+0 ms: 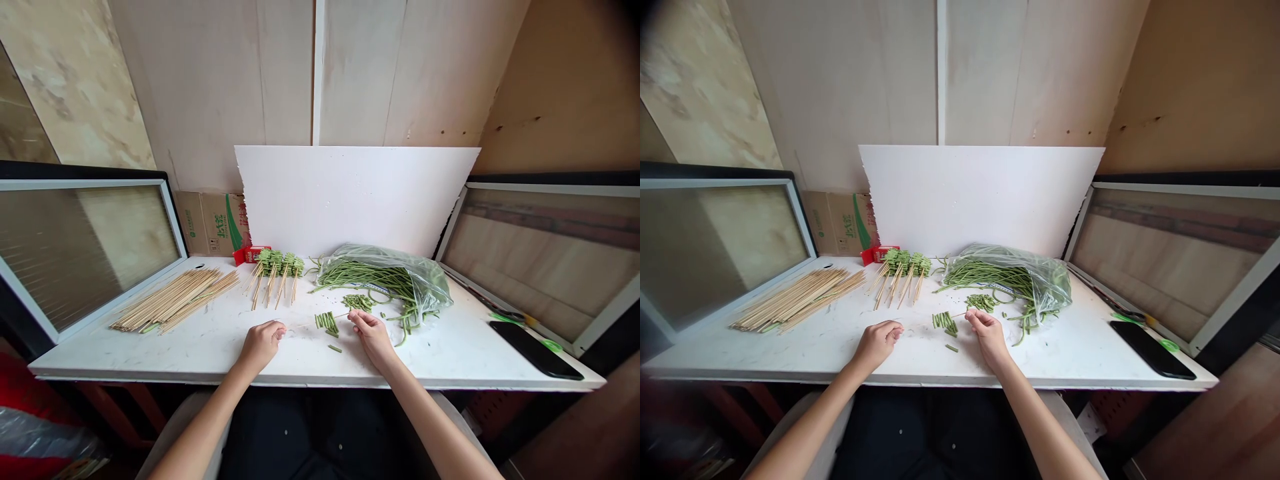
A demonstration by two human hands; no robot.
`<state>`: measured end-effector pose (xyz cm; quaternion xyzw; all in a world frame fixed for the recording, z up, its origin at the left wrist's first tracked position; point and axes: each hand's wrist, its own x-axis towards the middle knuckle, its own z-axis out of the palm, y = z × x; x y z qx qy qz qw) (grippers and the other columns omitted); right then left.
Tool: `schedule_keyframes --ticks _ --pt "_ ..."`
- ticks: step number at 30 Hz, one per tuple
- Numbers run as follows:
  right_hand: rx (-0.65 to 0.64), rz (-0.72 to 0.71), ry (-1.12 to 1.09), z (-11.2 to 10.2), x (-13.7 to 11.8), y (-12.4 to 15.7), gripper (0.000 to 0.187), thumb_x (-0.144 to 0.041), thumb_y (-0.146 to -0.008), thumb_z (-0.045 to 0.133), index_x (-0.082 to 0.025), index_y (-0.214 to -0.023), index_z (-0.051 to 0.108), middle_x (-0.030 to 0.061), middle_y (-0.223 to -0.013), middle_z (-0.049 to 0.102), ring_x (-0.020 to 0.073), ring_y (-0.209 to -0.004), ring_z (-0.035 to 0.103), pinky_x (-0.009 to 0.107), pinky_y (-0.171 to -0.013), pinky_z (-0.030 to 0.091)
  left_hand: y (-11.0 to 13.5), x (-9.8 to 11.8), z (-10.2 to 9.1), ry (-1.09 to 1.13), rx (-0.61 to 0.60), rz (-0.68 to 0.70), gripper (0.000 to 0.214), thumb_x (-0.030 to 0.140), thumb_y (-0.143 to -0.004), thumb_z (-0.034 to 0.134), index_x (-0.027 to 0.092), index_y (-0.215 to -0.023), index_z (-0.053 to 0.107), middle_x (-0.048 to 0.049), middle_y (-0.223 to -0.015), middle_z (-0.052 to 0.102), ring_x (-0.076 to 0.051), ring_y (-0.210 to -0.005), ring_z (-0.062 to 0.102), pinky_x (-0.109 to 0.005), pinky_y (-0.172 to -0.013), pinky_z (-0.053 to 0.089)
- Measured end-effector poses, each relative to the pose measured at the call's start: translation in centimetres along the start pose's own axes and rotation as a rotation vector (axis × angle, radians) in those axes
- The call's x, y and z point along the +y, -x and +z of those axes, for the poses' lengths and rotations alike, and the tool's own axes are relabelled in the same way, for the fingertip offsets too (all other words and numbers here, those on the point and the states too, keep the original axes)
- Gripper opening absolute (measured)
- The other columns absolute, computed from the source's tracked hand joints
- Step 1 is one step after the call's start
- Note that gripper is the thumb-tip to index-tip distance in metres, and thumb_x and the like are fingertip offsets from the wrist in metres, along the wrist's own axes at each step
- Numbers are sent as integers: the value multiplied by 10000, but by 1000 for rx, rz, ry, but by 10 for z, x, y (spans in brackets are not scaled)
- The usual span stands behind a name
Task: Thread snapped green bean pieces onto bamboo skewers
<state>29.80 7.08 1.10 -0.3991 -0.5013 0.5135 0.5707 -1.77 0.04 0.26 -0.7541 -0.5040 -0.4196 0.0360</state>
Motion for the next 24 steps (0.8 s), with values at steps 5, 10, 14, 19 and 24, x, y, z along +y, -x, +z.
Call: schedule_keyframes --ticks 5,10,14,19,24 --pt "-22 -38 34 -2 1 1 397 -547 -732 829 -203 -929 806 89 -1071 770 241 -926 656 306 -733 475 0 2 -2 4 3 -27 289 18 -836 484 215 -841 696 4 -682 697 -146 -626 667 -237 -642 510" --pt "-38 -38 40 -1 -3 3 397 -570 -741 808 -199 -881 787 84 -1003 771 243 -919 661 306 -732 477 -2 7 -5 -33 -38 -56 346 -24 -775 452 215 -855 689 16 -669 669 -138 -608 629 -229 -633 482" --pt "12 -25 69 0 -2 0 414 -599 -757 771 -194 -843 753 88 -956 758 242 -888 660 295 -678 469 -3 10 -3 -86 -51 -34 343 -16 -842 446 221 -917 683 5 -740 697 -144 -658 659 -226 -630 477" --pt "53 9 -2 1 -4 0 406 -597 -755 773 -210 -878 757 66 -872 733 221 -769 646 305 -628 460 -1 7 1 -31 -11 -7 103 234 -984 580 238 -981 683 -24 -918 765 -161 -749 710 -239 -694 506" --pt "47 -18 31 1 -3 1 388 -589 -780 758 -209 -859 760 68 -914 744 209 -760 643 308 -663 469 1 5 1 -25 -7 22 147 265 -990 598 233 -893 703 -11 -868 767 -159 -749 712 -242 -709 501"
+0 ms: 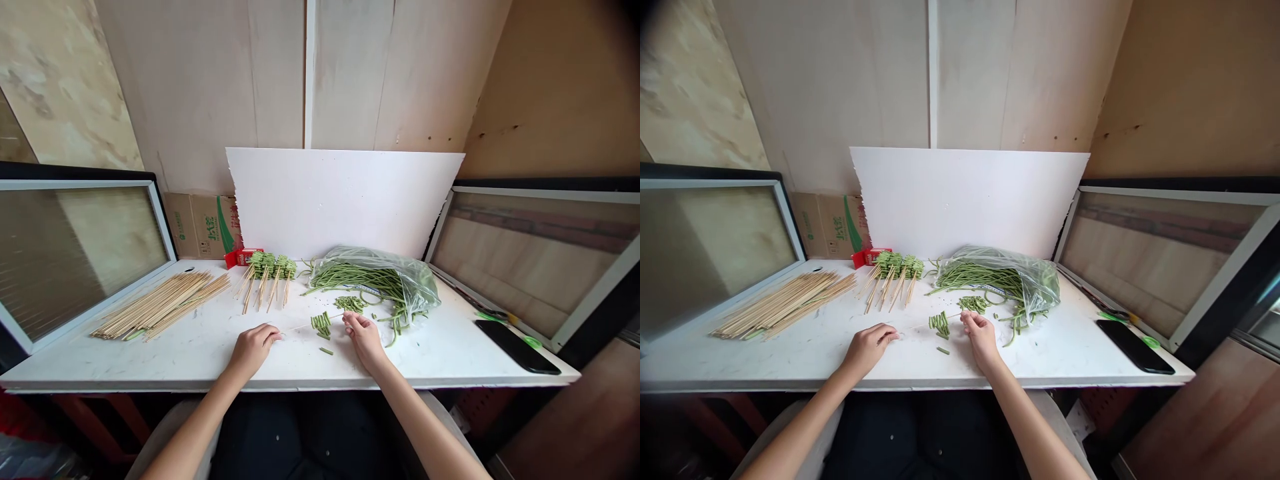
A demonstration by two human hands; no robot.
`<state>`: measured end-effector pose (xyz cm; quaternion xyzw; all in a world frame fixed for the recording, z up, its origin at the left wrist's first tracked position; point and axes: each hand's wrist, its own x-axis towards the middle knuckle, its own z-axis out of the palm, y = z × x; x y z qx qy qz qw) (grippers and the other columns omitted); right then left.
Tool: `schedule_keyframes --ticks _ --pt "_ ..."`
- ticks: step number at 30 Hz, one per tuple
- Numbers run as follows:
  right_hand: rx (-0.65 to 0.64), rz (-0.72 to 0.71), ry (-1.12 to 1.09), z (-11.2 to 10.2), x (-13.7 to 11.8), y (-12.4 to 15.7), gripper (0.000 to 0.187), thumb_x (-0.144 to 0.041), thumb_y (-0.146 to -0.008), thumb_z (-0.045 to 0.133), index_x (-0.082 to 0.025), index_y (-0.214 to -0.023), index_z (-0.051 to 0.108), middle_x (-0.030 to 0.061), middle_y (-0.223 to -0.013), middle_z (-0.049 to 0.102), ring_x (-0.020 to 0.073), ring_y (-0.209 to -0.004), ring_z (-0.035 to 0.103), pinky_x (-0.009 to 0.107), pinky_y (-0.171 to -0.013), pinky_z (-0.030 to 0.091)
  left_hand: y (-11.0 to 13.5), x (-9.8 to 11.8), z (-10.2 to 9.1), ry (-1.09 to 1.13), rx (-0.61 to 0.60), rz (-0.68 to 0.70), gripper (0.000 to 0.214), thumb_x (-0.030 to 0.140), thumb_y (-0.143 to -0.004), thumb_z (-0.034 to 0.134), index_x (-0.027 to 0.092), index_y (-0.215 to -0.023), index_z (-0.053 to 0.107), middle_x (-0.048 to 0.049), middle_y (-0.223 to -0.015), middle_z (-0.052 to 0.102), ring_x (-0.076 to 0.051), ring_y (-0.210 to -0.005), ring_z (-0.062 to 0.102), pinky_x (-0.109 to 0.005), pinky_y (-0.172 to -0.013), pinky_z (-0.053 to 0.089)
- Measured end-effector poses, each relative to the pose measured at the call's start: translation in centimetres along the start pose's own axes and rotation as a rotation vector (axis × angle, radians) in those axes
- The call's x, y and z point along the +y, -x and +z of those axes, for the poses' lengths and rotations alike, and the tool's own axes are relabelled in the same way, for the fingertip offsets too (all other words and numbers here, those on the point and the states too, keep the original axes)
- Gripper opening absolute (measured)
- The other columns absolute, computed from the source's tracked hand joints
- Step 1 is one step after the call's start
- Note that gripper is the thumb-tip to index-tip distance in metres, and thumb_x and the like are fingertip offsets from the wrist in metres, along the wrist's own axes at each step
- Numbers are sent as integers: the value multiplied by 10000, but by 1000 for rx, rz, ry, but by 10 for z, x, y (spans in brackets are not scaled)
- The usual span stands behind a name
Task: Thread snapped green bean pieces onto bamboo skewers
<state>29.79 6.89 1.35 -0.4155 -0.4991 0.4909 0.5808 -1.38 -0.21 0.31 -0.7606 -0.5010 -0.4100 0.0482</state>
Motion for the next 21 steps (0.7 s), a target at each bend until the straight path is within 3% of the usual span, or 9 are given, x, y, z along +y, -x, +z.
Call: schedule_keyframes --ticks 7,12,16,21 --pt "-10 15 -13 -1 3 0 403 -556 -731 815 -199 -915 787 88 -1030 760 244 -931 650 297 -712 465 0 -1 -1 -70 27 73 216 171 -984 537 217 -855 704 -3 -788 755 -144 -665 683 -239 -646 471" --pt "-41 -18 13 1 -4 4 417 -575 -726 826 -191 -886 794 86 -1005 761 238 -899 630 306 -732 451 1 -2 0 -89 32 74 311 -21 -829 472 208 -826 683 15 -756 736 -128 -641 666 -218 -620 448" --pt "-65 -45 29 2 -9 7 415 -584 -735 823 -195 -878 795 82 -992 753 238 -901 617 314 -754 437 2 -4 0 -99 15 52 407 -80 -699 412 204 -831 672 18 -724 703 -130 -642 655 -212 -622 443" --pt "-116 -73 47 4 -13 10 377 -567 -760 810 -203 -849 775 59 -975 743 230 -905 616 308 -769 429 2 -4 -1 -173 -8 9 397 -71 -710 403 207 -840 655 20 -688 668 -140 -609 625 -222 -587 407"
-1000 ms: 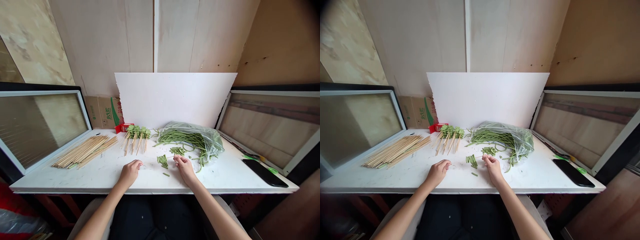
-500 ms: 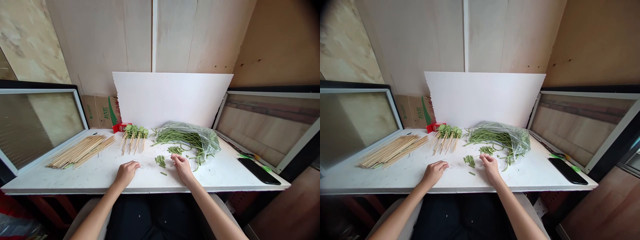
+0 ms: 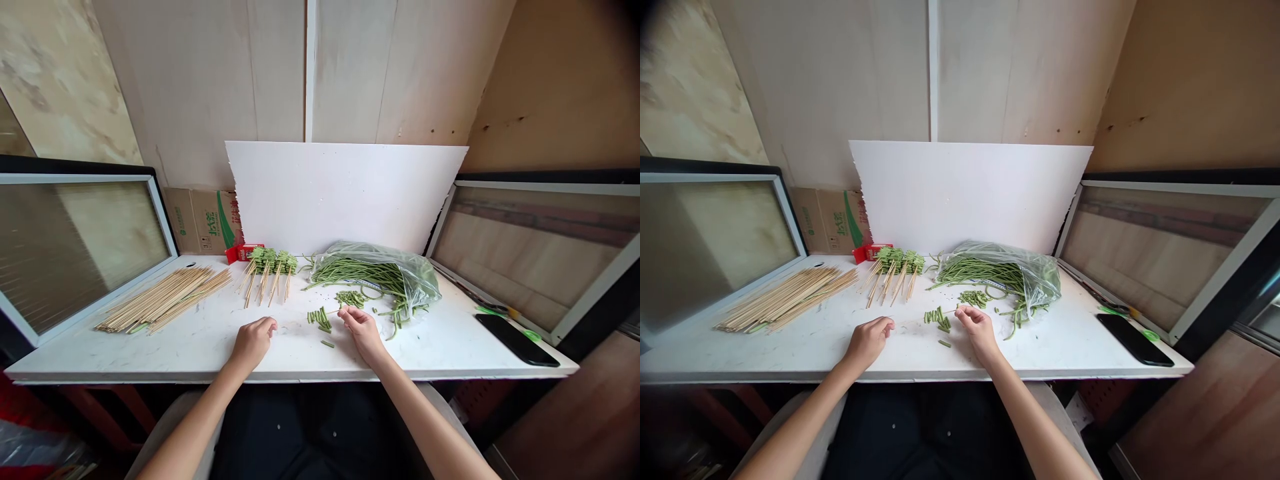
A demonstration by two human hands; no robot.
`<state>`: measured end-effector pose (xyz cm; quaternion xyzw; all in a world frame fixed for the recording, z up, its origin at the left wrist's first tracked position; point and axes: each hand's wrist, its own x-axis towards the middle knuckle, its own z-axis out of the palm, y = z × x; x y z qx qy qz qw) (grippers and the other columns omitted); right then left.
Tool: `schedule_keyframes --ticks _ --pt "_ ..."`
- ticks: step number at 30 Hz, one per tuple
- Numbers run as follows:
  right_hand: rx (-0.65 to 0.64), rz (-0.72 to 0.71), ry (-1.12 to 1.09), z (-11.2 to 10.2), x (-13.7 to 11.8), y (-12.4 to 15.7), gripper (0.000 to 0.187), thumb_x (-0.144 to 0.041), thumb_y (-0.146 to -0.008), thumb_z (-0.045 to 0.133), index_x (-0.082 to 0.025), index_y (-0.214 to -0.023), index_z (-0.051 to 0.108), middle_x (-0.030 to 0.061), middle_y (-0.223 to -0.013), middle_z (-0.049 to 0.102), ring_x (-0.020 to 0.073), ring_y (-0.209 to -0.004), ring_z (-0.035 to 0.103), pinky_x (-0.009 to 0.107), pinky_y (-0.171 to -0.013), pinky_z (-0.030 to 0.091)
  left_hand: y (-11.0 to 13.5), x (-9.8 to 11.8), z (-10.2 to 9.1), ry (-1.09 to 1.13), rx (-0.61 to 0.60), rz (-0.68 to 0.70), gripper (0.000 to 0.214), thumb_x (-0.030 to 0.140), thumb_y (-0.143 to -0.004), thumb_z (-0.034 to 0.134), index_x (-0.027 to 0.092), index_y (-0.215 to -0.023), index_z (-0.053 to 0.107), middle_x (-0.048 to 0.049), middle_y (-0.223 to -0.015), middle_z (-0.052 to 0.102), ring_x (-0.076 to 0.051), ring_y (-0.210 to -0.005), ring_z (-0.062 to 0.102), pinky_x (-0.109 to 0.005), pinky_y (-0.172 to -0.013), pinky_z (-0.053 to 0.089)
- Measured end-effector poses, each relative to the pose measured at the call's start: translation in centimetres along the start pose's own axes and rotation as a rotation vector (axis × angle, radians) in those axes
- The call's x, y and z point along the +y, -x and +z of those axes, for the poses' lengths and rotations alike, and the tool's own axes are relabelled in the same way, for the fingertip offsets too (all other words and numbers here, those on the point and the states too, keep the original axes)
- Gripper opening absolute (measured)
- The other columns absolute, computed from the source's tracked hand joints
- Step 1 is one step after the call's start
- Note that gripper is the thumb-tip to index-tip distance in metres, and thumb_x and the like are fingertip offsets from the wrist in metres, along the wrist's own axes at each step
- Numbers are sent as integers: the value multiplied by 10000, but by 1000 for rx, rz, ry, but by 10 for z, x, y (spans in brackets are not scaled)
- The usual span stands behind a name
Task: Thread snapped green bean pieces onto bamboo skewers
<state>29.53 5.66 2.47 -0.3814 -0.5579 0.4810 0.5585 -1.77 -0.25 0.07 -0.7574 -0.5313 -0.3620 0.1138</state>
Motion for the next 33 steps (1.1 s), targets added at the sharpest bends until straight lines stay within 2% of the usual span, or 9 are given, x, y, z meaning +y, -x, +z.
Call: schedule_keyframes --ticks 5,8,11,18,26,29,33 --pt "42 28 7 1 4 -2 410 -585 -750 807 -199 -882 766 69 -931 743 230 -861 619 304 -725 438 -1 2 0 -1 -34 -44 360 -42 -811 426 213 -893 666 11 -753 700 -146 -653 653 -229 -600 424" --pt "87 51 -19 -1 10 -5 439 -601 -737 807 -198 -909 769 81 -949 748 240 -873 634 304 -702 445 -2 4 0 64 -1 -19 258 56 -927 490 222 -943 687 -7 -873 752 -153 -744 696 -234 -670 473" --pt "103 60 -47 -2 14 -7 434 -592 -735 812 -196 -907 771 90 -974 749 243 -884 638 300 -685 445 -2 4 0 109 35 31 182 151 -977 543 225 -937 704 -14 -906 767 -156 -764 705 -239 -704 493" --pt "70 5 19 -2 11 -5 418 -566 -748 818 -196 -938 780 100 -1039 750 265 -964 642 321 -752 465 -2 4 1 70 57 76 290 10 -898 474 206 -844 681 0 -760 714 -141 -648 645 -239 -623 454" --pt "59 -61 73 2 -4 2 376 -555 -766 814 -210 -910 784 89 -1072 750 286 -1048 646 362 -873 482 0 2 0 133 42 55 333 -48 -800 459 207 -827 670 -5 -787 733 -149 -704 691 -233 -660 496" --pt "51 -97 98 6 -6 4 381 -570 -768 806 -212 -896 783 96 -1057 754 294 -1057 651 356 -840 502 0 2 0 134 36 52 338 -49 -783 460 209 -828 673 -8 -784 731 -152 -705 692 -234 -659 503" --pt "-44 -117 124 16 -3 9 380 -572 -765 808 -205 -859 779 101 -990 758 258 -907 673 341 -755 518 -1 4 1 146 28 70 363 -55 -773 441 209 -845 679 -10 -789 728 -146 -690 679 -235 -660 506"
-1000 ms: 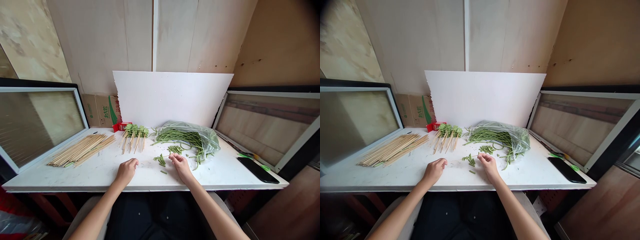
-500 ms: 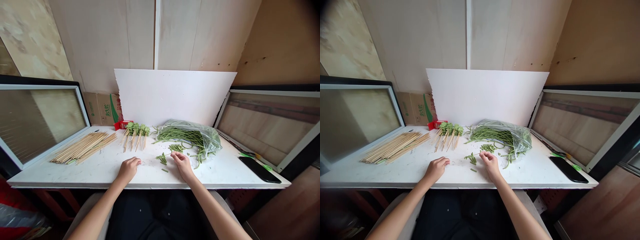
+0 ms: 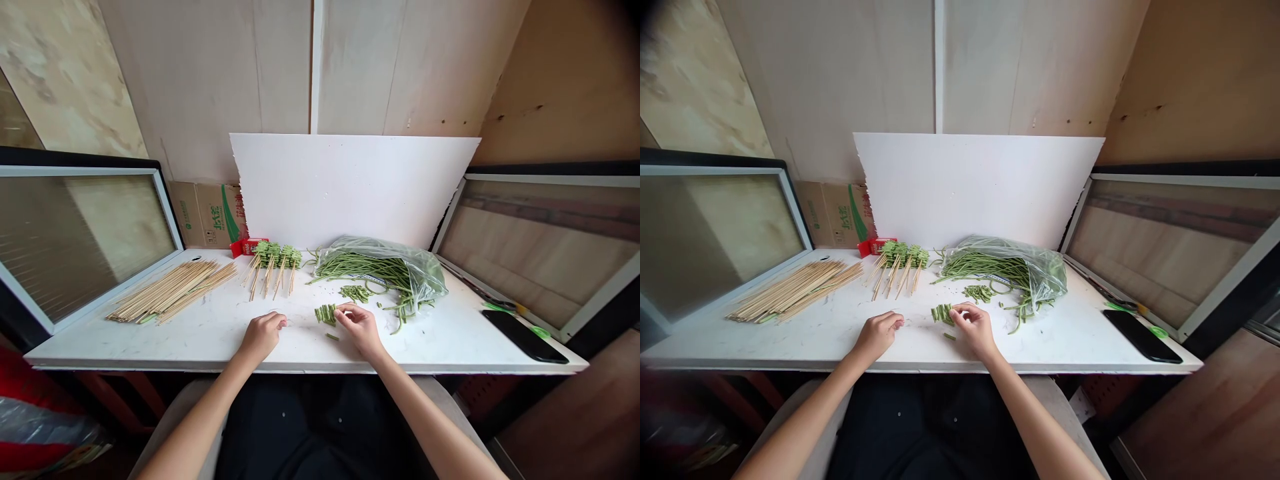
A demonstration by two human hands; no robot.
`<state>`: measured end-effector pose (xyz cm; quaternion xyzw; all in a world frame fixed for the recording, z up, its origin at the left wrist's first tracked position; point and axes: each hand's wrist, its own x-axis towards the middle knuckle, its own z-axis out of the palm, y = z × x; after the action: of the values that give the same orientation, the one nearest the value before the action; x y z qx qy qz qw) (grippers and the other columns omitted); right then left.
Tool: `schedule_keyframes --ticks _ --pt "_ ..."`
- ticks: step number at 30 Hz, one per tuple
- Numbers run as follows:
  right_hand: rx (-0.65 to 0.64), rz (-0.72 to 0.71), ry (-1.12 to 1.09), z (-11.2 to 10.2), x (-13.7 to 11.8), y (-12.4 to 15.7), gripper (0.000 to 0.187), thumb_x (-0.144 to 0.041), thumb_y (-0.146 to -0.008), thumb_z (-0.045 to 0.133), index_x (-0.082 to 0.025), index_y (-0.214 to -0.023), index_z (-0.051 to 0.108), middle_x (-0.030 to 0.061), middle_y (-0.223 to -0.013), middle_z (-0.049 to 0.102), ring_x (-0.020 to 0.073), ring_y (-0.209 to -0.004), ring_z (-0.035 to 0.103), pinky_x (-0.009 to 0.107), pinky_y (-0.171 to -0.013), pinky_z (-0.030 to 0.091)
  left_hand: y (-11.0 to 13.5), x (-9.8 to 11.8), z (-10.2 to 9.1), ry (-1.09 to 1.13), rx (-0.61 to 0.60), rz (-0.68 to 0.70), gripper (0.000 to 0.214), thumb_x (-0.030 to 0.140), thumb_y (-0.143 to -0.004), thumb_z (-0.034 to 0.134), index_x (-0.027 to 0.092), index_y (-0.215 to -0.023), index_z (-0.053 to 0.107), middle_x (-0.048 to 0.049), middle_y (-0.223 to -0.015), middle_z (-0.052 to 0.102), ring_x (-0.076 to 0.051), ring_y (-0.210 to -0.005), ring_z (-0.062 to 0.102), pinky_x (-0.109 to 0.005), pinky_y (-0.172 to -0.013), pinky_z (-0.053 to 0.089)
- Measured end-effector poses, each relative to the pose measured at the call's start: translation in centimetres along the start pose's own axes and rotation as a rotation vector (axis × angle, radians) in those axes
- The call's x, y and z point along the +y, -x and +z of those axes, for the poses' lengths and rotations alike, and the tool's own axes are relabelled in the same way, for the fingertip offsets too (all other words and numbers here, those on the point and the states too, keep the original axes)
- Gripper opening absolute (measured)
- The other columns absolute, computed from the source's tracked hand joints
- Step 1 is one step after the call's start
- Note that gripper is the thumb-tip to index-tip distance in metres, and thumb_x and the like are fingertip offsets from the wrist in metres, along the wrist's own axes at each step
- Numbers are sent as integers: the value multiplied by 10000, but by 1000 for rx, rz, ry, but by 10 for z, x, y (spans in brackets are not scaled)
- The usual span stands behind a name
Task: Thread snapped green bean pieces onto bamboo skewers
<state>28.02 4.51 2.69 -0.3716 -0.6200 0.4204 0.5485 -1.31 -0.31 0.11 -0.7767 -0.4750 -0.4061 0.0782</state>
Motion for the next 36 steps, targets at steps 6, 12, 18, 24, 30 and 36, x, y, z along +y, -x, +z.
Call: schedule_keyframes --ticks 6,12,18,24,30,36 --pt "25 70 -64 13 -1 5 405 -592 -767 800 -196 -844 767 104 -1040 762 273 -969 680 359 -841 524 0 2 -2 27 -6 -66 285 17 -865 482 218 -864 684 -13 -813 740 -151 -727 688 -242 -679 509" --pt "-1 88 -50 0 -11 0 412 -568 -754 818 -211 -957 792 130 -1153 751 333 -1188 634 398 -953 507 2 0 -2 22 -9 -106 238 75 -919 500 231 -893 678 -16 -842 752 -161 -737 698 -255 -688 513" --pt "-16 46 9 -29 -8 -12 482 -522 -891 639 -218 -1256 720 124 -1161 749 297 -1099 648 366 -837 488 1 2 -2 -29 13 -120 195 131 -961 521 223 -885 675 -14 -834 748 -156 -724 691 -251 -669 484" --pt "-11 -75 479 -24 5 -12 295 -490 -860 667 -236 -893 812 89 -933 761 280 -908 602 428 -920 429 1 -1 2 -108 26 -169 151 179 -983 547 219 -902 667 -14 -860 754 -162 -718 687 -255 -645 465" --pt "5 -111 600 -5 16 -12 308 -560 -757 776 -255 -726 808 101 -735 707 321 -918 584 421 -900 429 0 -1 4 -151 35 -190 157 130 -966 544 215 -902 659 -21 -875 768 -172 -745 711 -257 -609 452" --pt "0 -63 660 0 23 -26 229 -468 -687 829 -267 -605 755 98 -669 706 339 -905 609 399 -793 438 1 -1 4 -158 39 -196 166 117 -956 541 219 -901 660 -20 -872 769 -170 -742 712 -255 -601 455"
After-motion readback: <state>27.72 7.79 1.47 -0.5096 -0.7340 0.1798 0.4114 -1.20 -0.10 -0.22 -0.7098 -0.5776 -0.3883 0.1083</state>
